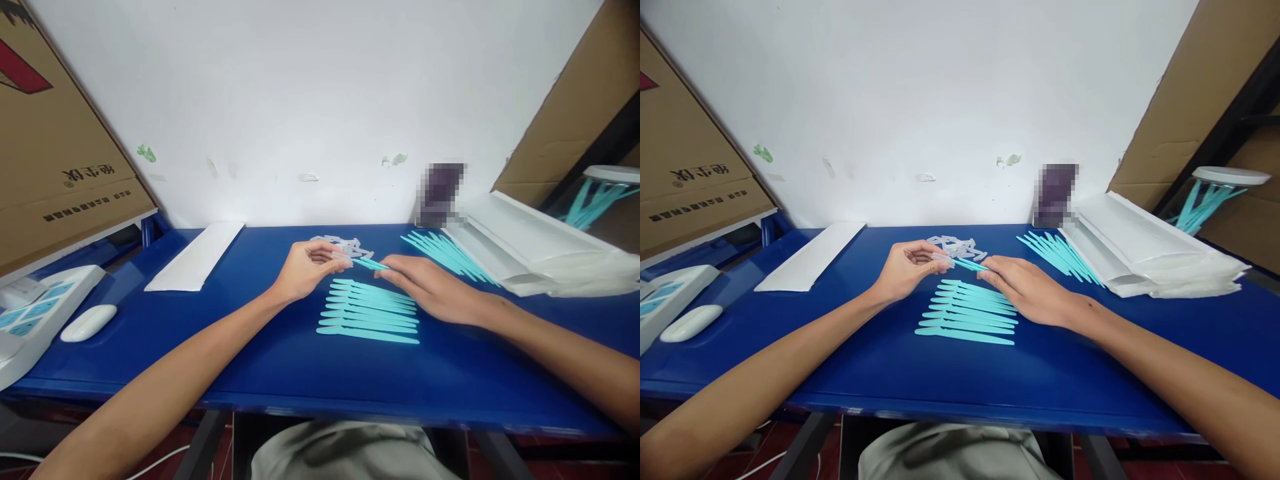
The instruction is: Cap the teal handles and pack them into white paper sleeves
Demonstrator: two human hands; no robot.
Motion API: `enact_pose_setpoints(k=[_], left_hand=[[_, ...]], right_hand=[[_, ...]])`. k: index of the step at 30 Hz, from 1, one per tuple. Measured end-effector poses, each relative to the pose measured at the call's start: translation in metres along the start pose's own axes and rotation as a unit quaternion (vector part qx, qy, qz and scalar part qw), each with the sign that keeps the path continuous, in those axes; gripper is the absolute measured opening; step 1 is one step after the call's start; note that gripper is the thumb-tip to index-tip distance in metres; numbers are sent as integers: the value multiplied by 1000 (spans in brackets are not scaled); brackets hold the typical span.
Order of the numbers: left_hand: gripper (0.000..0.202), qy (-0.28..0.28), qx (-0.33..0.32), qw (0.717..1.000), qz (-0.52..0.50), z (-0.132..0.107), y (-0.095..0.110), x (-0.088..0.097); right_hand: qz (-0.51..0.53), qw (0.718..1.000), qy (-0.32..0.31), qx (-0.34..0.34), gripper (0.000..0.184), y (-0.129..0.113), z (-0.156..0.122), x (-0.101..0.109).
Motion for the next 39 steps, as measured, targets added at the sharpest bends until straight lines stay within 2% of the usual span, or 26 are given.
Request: enact_pose_setpoints(k=[4,9,15,18,29,39], left_hand=[[33,7,-19,1000,13,-3,4,-2],[31,-3,-23,999,28,-5,4,-6],[29,17,-32,999,31,-5,7,-6],[31,35,-32,998,36,-6,8,-5],[36,25,-16,999,16,-5,4,-5],[35,13,-2,1000,12,-6,5,-8]], right_hand=[[-25,1000,-17,6,44,0,-2,-5],[-83,996,1,28,49,2,-4,-6],[-140,990,18,3,57,3,-3,-9],[-147,989,27,-2,57,7,-4,-9],[-133,990,36,17,60,5,-5,-6],[-180,982,50,41,57,3,-6,-6]])
Point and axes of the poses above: each hand's wrist, its own z-axis towards the middle knuckle, its own x-axis out of the back of the hand, y = z × x, the point moved 5 cm from there along z, towards the middle knuckle, and after that the axes turned 1 degree about z, right-handed, at the moved point
